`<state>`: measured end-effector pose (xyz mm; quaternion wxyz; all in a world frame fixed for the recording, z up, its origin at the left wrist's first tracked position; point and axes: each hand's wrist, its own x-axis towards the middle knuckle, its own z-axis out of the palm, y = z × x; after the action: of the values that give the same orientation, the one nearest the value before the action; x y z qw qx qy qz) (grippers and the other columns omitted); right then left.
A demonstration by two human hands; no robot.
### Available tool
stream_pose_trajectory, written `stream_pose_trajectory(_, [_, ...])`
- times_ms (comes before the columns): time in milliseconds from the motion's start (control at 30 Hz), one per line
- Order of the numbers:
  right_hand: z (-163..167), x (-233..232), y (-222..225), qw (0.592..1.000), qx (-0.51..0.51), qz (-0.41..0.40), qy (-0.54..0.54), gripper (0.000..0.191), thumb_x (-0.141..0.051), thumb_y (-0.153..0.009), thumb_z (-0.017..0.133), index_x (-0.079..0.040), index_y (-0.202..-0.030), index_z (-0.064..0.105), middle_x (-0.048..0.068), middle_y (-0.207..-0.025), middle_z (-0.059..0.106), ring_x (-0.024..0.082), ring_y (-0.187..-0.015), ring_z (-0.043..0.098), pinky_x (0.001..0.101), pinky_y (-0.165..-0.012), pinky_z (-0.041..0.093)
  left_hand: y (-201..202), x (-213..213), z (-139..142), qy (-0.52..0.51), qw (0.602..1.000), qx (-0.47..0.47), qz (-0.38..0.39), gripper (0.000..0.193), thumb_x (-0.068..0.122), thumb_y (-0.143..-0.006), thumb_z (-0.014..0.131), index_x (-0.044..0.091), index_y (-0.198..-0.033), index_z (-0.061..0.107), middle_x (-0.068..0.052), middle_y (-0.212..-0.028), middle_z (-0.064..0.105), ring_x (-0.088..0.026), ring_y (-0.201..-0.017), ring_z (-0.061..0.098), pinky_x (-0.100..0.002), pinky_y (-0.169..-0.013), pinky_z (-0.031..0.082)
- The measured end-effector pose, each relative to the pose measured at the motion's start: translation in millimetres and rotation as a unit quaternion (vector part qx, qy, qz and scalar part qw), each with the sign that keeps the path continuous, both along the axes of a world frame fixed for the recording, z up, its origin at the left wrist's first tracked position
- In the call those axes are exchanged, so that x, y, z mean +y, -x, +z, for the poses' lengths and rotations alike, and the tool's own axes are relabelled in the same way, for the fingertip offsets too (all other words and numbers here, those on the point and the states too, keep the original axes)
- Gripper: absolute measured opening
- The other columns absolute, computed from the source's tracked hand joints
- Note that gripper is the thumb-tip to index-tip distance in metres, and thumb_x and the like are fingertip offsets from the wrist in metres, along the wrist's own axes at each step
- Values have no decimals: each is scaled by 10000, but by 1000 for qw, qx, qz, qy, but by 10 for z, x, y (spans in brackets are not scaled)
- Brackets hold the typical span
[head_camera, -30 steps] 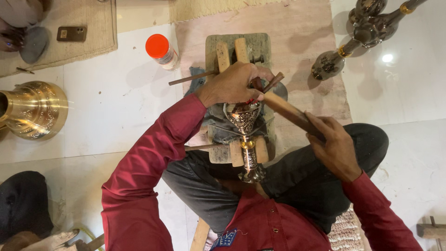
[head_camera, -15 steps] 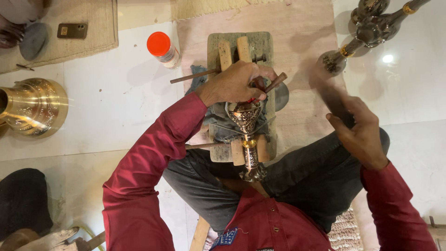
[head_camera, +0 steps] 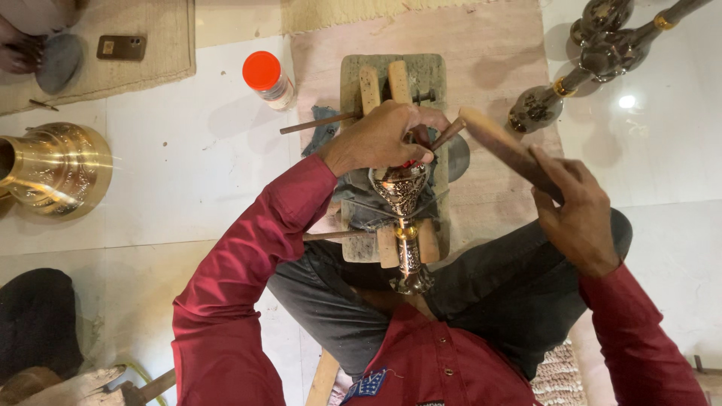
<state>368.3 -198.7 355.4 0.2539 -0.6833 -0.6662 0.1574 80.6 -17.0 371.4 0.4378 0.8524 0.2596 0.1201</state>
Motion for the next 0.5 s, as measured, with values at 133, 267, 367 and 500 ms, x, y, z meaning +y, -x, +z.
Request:
stream_pose_trajectory(133, [-101, -65, 44, 999, -19, 41, 6, 665, -48, -881, 712, -170, -1515, 552, 162, -1190, 670, 309, -1005, 690, 418, -872, 573, 72, 8, -22, 31, 999, -35, 4, 525, 137, -829, 849, 140, -1321, 665, -59, -1066, 797, -158, -914, 788, -347, -884, 616])
stream_pose_trajectory(267, [-155, -42, 67, 998, -13, 59, 7, 672, -41, -875, 714, -180, -1513, 554, 163, -1197, 675, 310, -998, 695, 418, -877, 576, 102, 19, -21, 27, 1000, -5, 3, 556, 174, -840, 858, 175, -1354, 648, -54, -1007, 803, -152, -890, 778, -341, -901, 601])
stream_pose_trajectory(367, [-73, 34, 63, 987, 157, 32, -10, 633, -24, -949, 701, -141, -1545, 523, 166, -1327, 644, 290, -1170, 662, 399, -997, 567, 103, 11, -11, 30, 1000, -3, 3, 502, 156, -856, 845, 168, -1327, 669, -58, -980, 810, -155, -888, 778, -353, -880, 598])
stream_pose_trajectory(500, [173, 95, 54, 991, 86, 50, -93, 642, 27, -950, 713, -85, -1554, 525, 177, -1314, 651, 290, -1172, 674, 409, -979, 563, 102, -5, -11, 34, 999, -20, 1, 451, 143, -851, 831, 163, -1274, 676, -44, -965, 812, -137, -881, 790, -330, -844, 638])
